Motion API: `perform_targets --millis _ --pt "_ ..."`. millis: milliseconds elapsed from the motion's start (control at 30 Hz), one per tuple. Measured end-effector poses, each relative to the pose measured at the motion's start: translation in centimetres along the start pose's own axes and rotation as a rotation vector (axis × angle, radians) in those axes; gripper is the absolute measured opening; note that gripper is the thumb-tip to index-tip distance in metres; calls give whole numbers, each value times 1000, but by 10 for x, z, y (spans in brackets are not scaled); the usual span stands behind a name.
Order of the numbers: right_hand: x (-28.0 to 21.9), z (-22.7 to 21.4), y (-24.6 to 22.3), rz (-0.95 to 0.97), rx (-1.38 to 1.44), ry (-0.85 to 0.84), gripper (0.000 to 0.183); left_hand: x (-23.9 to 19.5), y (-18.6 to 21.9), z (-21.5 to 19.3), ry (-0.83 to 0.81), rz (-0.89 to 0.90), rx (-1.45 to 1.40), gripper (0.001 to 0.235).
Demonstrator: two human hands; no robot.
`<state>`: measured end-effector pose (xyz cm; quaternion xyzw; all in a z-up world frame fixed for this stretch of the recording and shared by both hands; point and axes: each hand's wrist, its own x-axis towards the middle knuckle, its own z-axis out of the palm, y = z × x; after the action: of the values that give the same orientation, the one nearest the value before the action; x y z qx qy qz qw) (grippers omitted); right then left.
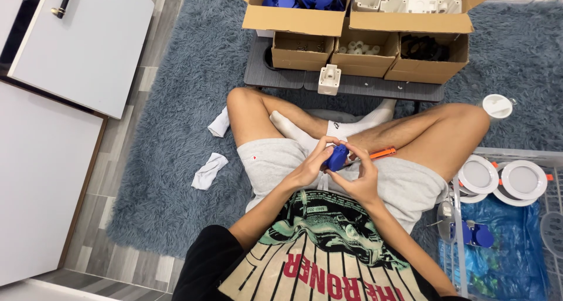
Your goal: Assembling and inspecting small electrical components using a screwdriver while sitting on the floor
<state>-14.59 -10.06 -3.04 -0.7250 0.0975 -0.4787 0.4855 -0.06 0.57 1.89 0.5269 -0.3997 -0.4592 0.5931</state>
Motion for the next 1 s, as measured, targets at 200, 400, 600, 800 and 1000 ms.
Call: perform_targets --millis 200,400,600,800,1000 --pt "21 2 -27 -19 -68 -13 78 2 1 -3 45 105 66 42" --pt "19 0 -21 31 17 -48 64 7 -15 -8 199 198 136 77" --pt "6 -7 1 137 97 -24 41 11 -15 -13 261 272 129 74" --pt "-8 -10 17 224 108 35 57 10 -34 -14 205 190 -168 67" --pt "5 -12 -2 286 232 13 75 15 -40 -10 54 168 -512 63"
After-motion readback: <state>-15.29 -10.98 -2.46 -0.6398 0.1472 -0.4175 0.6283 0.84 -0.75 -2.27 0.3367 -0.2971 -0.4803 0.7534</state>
